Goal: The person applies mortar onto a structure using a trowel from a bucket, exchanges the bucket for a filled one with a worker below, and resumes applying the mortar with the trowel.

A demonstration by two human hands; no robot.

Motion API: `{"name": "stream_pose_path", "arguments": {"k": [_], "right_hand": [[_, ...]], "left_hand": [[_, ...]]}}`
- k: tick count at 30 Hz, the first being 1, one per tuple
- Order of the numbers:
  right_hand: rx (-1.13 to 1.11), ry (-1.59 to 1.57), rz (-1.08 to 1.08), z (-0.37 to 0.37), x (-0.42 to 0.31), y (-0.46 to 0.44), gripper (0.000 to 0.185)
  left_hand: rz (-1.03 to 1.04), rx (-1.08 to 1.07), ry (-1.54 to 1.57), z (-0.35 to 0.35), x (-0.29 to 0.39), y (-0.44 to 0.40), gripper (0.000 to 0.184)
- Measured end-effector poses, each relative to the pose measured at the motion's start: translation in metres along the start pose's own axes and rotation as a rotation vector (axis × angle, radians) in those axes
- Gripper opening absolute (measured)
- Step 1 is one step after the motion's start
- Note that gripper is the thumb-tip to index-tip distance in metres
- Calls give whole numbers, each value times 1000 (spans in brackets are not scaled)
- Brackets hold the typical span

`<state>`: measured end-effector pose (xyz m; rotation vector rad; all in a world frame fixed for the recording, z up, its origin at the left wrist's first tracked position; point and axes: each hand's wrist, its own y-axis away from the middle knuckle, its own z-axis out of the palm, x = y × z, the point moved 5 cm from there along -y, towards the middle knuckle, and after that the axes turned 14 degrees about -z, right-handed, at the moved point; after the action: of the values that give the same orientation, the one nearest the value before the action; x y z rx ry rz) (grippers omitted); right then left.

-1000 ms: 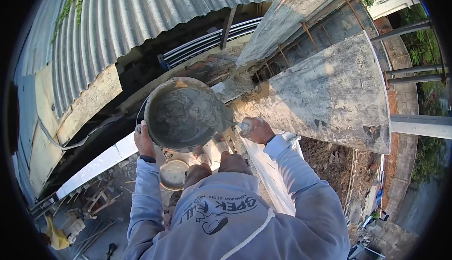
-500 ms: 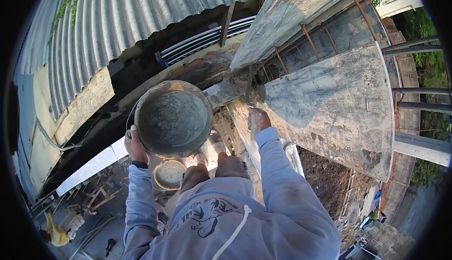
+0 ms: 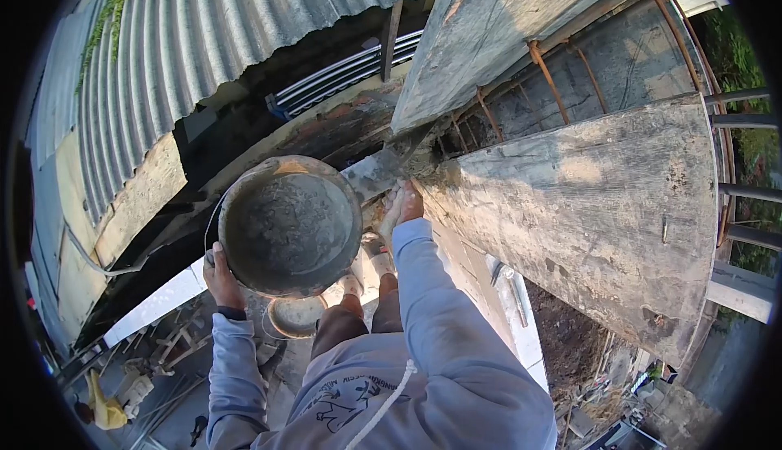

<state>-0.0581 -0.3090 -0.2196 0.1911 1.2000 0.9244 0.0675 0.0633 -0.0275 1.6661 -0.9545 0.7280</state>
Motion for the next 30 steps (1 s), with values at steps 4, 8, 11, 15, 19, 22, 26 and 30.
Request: {"name": "stream_pose_path", "arguments": {"k": [4,8,11,15,19,22,26,30], "right_hand": [[90,154,0,-33,-8,13,22],[56,152,25,-59,-9,26,23],[-34,187,40,-40,-36,54,22],[-194,627,182,-77,-21,21,24],[-353,1297,-38,-107,-29,-27,29],[-526,1412,-85,-104,-40,-51,11],[-253,1043,91,-100,-57,-32,14],[-113,653,138,-98,-59,-14,9]], "left_hand": [[2,-1,10,5,4,1,33],[25,50,-33,2,5,-1,36],[12,44,-21,2,4,-1,36],[11,50,-76,-3,0,-3,33],[17,46,-30,0,5,-1,32],[5,53,-29,-1,4,-2,34],[5,74,-46,3,9,4,38],[8,98,-124,-6,6,6,37]]}}
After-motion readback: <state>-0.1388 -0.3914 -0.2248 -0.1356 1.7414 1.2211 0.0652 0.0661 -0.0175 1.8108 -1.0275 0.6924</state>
